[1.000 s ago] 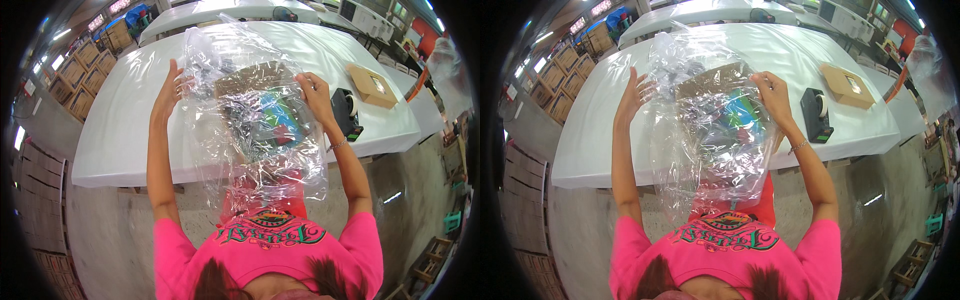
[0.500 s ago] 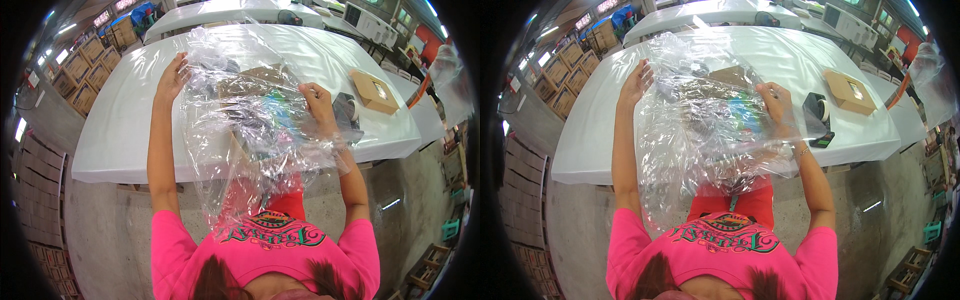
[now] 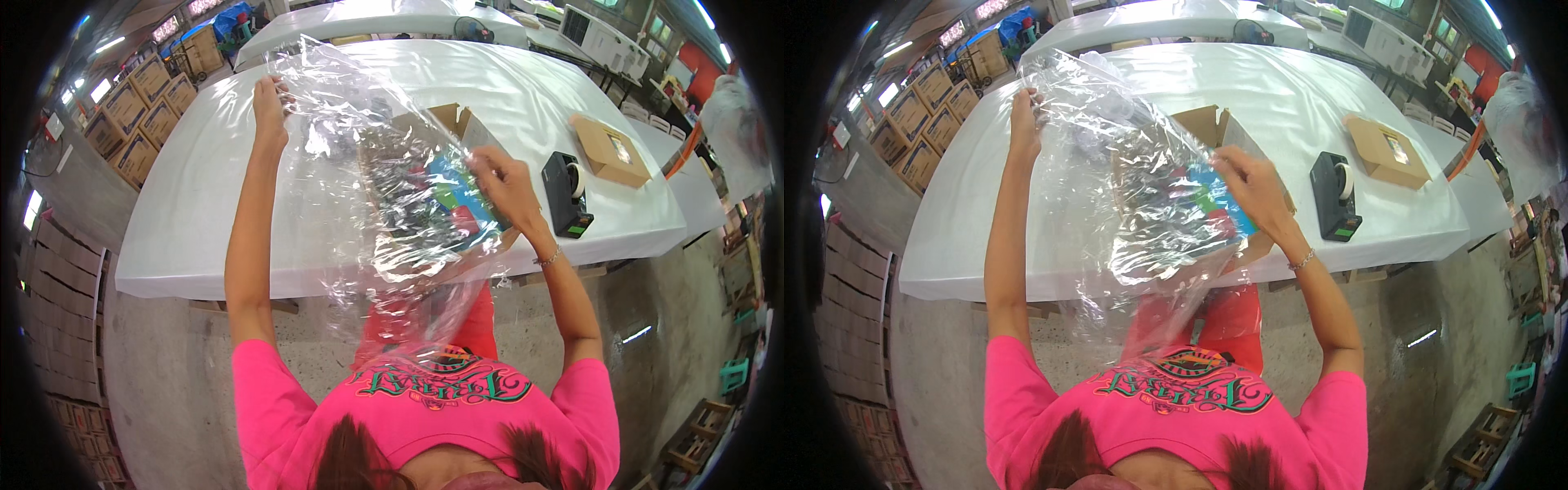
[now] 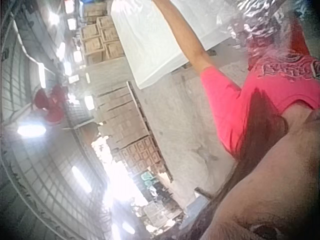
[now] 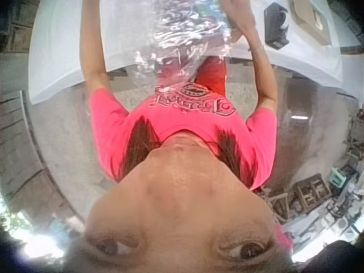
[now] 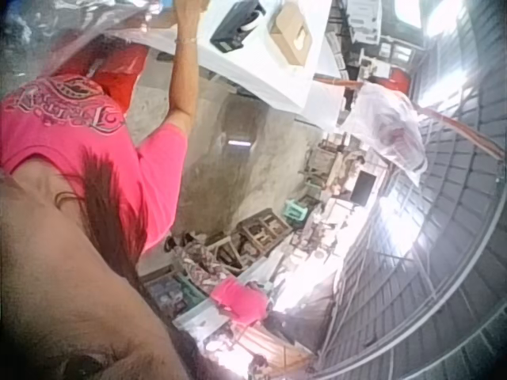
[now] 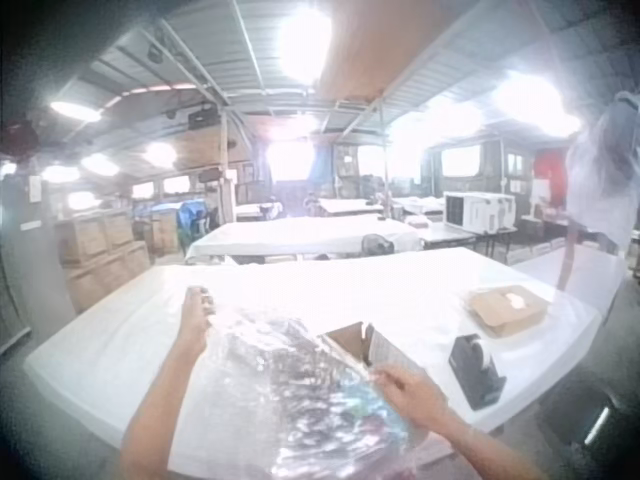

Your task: The person places a plastic sheet over a cardboard box containing colorful items, then folds and tucks the sheet into the box. They use scissors to trim excess plastic and fold the box flaps closed.

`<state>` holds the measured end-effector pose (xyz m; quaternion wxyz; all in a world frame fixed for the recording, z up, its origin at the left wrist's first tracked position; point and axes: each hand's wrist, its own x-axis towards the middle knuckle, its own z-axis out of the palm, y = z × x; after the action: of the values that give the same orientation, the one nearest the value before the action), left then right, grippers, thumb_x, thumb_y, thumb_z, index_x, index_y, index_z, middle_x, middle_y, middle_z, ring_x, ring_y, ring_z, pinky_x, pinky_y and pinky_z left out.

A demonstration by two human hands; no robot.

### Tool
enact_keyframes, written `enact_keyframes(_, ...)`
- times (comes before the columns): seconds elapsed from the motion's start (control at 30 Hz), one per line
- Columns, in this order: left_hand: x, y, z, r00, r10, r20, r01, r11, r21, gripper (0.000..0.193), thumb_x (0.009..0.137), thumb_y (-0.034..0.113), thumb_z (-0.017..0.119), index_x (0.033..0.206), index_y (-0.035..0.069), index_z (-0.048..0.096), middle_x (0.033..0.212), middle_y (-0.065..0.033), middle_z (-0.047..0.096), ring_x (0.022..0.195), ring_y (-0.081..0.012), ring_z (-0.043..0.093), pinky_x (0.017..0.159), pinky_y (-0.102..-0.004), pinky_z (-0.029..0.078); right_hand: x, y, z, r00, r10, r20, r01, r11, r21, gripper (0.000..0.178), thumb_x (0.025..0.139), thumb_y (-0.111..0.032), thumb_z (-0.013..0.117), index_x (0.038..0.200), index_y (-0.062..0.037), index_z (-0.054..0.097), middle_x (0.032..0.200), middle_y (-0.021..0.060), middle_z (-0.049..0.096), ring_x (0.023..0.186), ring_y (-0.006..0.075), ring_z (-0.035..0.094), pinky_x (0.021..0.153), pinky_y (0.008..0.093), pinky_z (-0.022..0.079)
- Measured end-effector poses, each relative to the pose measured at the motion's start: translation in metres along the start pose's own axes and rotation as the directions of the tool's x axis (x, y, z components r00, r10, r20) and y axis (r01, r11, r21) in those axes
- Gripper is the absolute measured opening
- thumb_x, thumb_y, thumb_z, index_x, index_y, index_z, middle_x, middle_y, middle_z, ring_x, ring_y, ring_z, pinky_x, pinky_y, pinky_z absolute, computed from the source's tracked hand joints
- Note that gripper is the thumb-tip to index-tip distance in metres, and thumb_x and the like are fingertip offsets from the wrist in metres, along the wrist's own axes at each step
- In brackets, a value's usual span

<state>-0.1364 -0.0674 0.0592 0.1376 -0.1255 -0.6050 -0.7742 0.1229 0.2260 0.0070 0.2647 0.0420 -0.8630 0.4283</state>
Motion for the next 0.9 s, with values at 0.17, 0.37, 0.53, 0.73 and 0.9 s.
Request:
enact_keyframes(0.17, -0.024, 0.041, 0.017, 0.907, 0.42, 0.033, -0.416, 0.883, 0.218, 0.032, 0.1, 0.03, 0.042, 0.095, 0.003, 0.059, 0.071, -0.0016, 0.049, 0.058, -0.0072, 0.046, 0.053, -0.0233, 0.042, 0.0, 0.002, -0.005, 0.874, 0.038, 0.484, -0.032, 0.999, -0.021, 0.037, 0.086, -0.007, 0.059, 0.123, -0.008, 0.055, 0.088, 0.0035, 0.058, 0.078, 0.0104, 0.054, 0.07, 0.0263, 0.046)
enact_keyframes(0.37, -0.071, 0.087, 0.049, 0.844, 0.525, 0.108, -0.533, 0.8, 0.275, 0.03, 0.1, 0.029, 0.045, 0.098, 0.004, 0.06, 0.065, 0.0014, 0.047, 0.057, -0.0058, 0.042, 0.052, -0.0223, 0.037, 0.03, -0.027, -0.029, 0.935, -0.1, 0.34, 0.114, 0.993, -0.023, 0.048, 0.079, 0.007, 0.046, 0.124, -0.009, 0.054, 0.095, 0.0102, 0.059, 0.084, 0.0189, 0.055, 0.074, 0.0294, 0.044)
enact_keyframes(0.53, -0.082, 0.107, 0.053, 0.748, 0.658, 0.08, -0.654, 0.713, 0.254, 0.027, 0.1, 0.026, 0.047, 0.095, 0.004, 0.061, 0.065, 0.0024, 0.045, 0.058, -0.0053, 0.038, 0.052, -0.0219, 0.031, 0.044, -0.064, -0.065, 0.9, -0.106, 0.424, 0.208, 0.957, -0.203, 0.055, 0.08, 0.008, 0.051, 0.132, -0.0094, 0.05, 0.121, 0.0083, 0.058, 0.098, 0.0184, 0.055, 0.083, 0.03, 0.047)
enact_keyframes(0.73, -0.095, 0.122, 0.054, 0.72, 0.688, 0.092, -0.688, 0.69, 0.222, 0.025, 0.099, 0.025, 0.048, 0.094, 0.004, 0.062, 0.064, 0.0025, 0.045, 0.058, -0.0049, 0.037, 0.051, -0.0228, 0.03, 0.063, -0.116, -0.093, 0.895, -0.141, 0.424, 0.288, 0.907, -0.307, 0.061, 0.079, -0.024, 0.071, 0.134, -0.0131, 0.048, 0.117, 0.0094, 0.058, 0.096, 0.0228, 0.056, 0.084, 0.0331, 0.047)
enact_keyframes(0.9, -0.105, 0.133, 0.062, 0.663, 0.729, 0.169, -0.741, 0.608, 0.285, 0.022, 0.099, 0.022, 0.049, 0.094, 0.005, 0.062, 0.063, 0.0001, 0.049, 0.056, -0.0063, 0.041, 0.052, -0.0234, 0.034, 0.093, -0.161, -0.064, 0.845, -0.535, 0.028, 0.534, 0.837, -0.122, 0.044, 0.087, -0.024, 0.067, 0.126, -0.0079, 0.056, 0.106, 0.007, 0.063, 0.088, 0.016, 0.057, 0.081, 0.028, 0.046)
